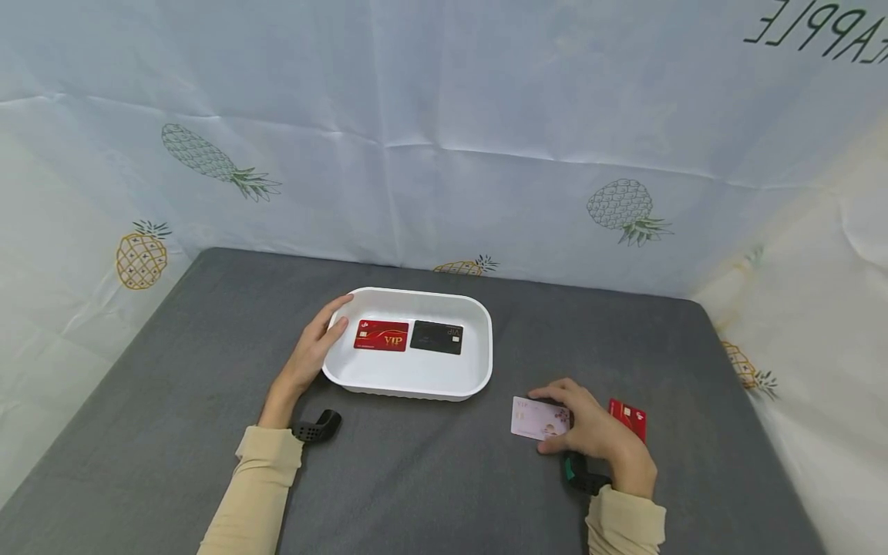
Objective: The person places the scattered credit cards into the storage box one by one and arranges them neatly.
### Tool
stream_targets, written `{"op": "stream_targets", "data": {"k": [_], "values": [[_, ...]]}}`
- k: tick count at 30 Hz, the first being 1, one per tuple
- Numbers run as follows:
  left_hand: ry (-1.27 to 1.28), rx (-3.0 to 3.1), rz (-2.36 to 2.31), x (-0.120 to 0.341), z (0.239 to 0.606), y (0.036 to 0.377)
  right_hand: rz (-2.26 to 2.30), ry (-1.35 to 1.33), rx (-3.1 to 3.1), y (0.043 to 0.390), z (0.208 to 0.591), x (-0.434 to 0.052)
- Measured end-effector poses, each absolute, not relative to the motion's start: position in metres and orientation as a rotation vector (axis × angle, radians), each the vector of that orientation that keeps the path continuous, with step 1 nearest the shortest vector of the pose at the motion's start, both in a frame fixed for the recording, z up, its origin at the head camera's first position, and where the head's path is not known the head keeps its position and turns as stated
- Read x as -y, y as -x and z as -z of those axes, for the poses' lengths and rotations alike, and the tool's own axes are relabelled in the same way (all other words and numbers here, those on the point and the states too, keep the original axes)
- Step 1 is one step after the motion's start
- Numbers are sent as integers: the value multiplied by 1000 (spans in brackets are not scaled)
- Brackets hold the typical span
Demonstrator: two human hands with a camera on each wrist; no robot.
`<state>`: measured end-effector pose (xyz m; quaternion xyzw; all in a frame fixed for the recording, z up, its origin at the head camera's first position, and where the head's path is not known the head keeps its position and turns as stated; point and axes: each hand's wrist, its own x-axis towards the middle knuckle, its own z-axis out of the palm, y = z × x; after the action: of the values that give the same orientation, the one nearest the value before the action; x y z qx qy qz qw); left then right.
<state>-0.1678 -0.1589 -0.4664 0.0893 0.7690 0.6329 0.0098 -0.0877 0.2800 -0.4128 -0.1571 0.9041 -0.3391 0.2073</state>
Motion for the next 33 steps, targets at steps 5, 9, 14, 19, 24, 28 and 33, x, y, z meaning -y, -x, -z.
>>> {"op": "stream_targets", "data": {"k": [5, 9, 14, 19, 24, 28, 33], "values": [[-273, -2396, -1975, 159, 466, 168, 949, 397, -2512, 87, 416, -281], [-273, -2395, -1971, 159, 466, 168, 948, 337, -2503, 87, 418, -281], [-271, -2400, -1969, 159, 466, 168, 940, 321, -2501, 87, 419, -281], [-273, -2408, -1973, 159, 466, 168, 924, 327, -2503, 87, 419, -281], [-281, -2410, -1977, 159, 467, 168, 917, 352, -2509, 88, 419, -280], [-289, -2410, -1978, 159, 467, 167, 917, 357, -2505, 88, 418, -278], [-294, -2398, -1988, 159, 467, 167, 899, 350, -2512, 88, 416, -275]]}}
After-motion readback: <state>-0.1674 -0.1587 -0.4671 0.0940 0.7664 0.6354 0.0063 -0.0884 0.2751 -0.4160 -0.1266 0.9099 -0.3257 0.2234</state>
